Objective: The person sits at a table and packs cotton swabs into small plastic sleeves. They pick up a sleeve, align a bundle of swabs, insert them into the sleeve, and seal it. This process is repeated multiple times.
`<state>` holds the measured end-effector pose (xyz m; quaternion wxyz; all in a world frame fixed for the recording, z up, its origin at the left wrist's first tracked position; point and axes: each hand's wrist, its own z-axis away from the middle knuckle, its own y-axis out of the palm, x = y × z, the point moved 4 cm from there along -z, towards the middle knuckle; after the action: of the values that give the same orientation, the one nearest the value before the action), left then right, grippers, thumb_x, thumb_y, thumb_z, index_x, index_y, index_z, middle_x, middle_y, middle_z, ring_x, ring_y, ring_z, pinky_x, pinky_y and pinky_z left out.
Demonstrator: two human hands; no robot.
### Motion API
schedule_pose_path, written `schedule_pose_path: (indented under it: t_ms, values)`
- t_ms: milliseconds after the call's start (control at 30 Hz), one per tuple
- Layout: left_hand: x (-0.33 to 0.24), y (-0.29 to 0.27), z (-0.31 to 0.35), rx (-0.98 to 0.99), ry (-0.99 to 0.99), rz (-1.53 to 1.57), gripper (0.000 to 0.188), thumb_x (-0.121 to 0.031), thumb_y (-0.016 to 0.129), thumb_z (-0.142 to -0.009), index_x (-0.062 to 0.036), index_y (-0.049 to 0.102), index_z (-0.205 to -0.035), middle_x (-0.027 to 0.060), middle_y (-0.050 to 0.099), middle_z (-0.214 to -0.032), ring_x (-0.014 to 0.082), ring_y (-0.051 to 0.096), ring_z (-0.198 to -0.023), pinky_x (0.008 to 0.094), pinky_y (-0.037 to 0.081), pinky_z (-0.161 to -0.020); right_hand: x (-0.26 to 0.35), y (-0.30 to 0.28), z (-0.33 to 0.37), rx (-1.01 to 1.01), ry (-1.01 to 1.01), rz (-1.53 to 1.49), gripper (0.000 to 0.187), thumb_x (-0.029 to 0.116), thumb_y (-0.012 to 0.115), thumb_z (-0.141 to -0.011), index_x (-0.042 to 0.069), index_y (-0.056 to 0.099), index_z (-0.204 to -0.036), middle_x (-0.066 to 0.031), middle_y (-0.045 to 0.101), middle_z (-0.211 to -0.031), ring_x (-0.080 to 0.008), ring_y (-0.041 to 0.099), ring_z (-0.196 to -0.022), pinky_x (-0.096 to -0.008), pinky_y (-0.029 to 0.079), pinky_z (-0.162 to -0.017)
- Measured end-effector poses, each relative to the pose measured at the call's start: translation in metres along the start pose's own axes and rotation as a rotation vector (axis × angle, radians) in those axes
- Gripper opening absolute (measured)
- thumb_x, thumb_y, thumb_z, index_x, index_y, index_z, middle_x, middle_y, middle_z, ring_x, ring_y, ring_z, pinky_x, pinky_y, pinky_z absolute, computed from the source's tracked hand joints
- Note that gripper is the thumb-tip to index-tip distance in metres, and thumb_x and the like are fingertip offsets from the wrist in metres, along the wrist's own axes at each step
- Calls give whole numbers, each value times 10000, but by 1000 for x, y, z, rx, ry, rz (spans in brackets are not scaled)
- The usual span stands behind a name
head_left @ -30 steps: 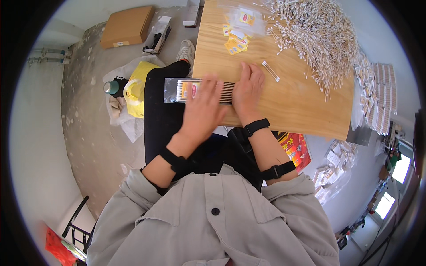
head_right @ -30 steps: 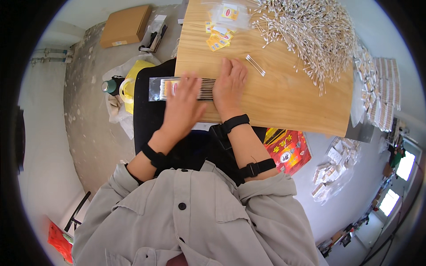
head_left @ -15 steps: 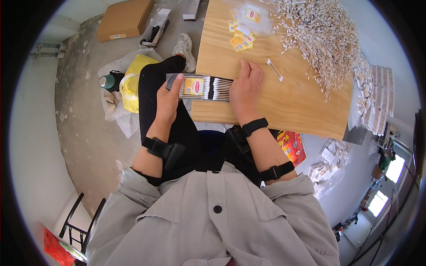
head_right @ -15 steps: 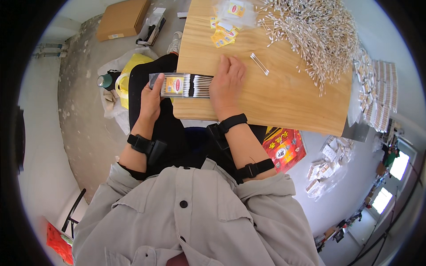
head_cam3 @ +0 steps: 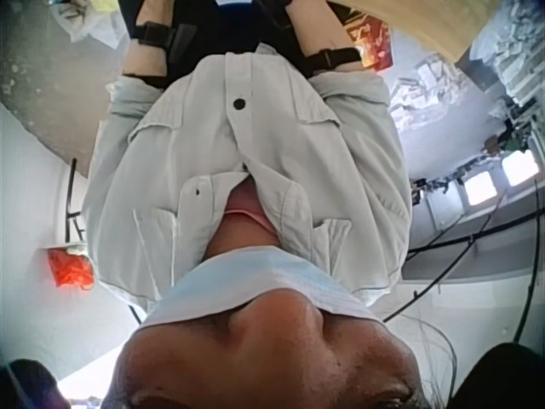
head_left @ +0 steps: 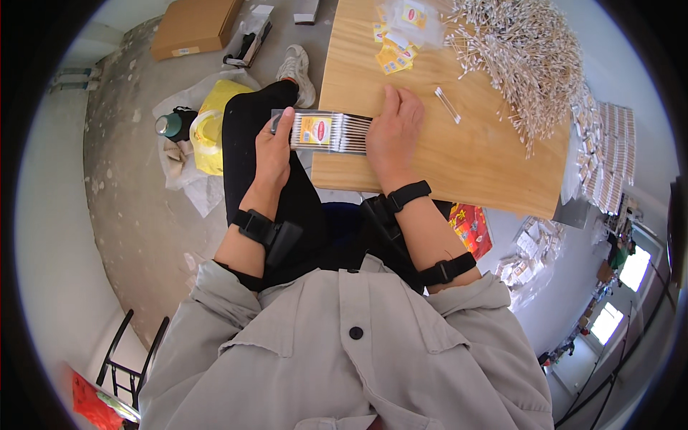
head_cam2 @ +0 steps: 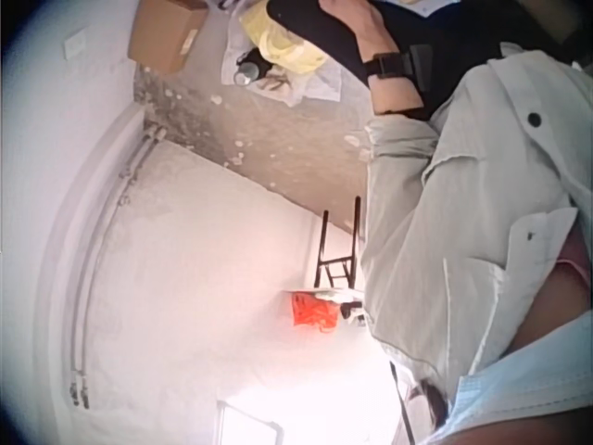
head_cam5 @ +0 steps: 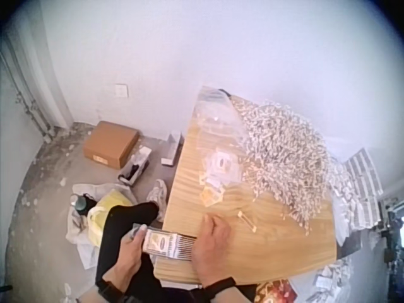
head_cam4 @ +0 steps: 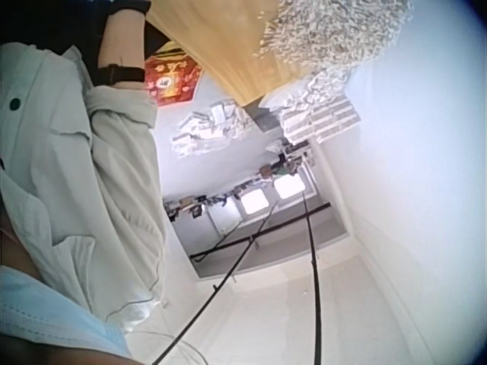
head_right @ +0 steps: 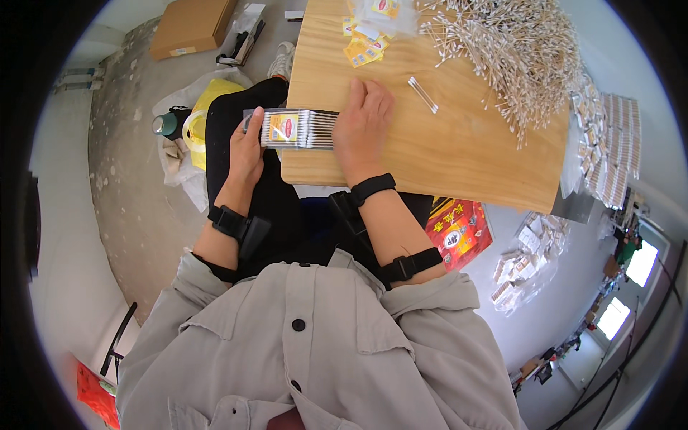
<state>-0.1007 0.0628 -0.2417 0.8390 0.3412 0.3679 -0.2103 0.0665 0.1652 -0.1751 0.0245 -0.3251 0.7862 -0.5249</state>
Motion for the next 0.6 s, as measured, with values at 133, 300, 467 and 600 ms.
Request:
schedule_pose_path:
  t_ms: [133, 300, 467, 600]
  values:
    - [1, -1, 0, -6, 6, 16, 253, -253, 632, -971, 0, 642, -982, 41, 682, -874, 89, 635, -763, 240, 507, -723, 3, 1, 0, 5, 13, -8, 345, -13, 530, -830, -21, 541, -1175, -171, 511, -1127, -382, 464, -1161, -483, 365, -1032]
    - [2, 0, 0, -3, 49, 29, 242, -241, 635, -970, 1, 643, -980, 43, 681, -868, 90, 637, -762, 240, 510, -720, 5, 4, 0, -9, 25, -1, 344, 5, 522, -849, -24, 526, -1192, -176, 508, -1139, -384, 459, -1169, -485, 362, -1035]
    - [3, 0, 0, -3, 64, 27, 244, -242, 633, -971, 2, 643, -980, 42, 681, -860, 90, 641, -758, 239, 512, -714, 8, 4, 0, 0, 37, -13, 352, 2, 514, -853, -35, 511, -1202, -181, 502, -1153, -389, 452, -1177, -486, 358, -1042]
    - [3, 0, -1, -14, 65, 19, 244, -244, 635, -970, -1, 646, -977, 39, 681, -858, 88, 641, -755, 239, 511, -708, 11, 7, 0, 8, 36, -21, 355, 1, 514, -847, -41, 506, -1199, -180, 502, -1153, -386, 449, -1188, -484, 357, -1046]
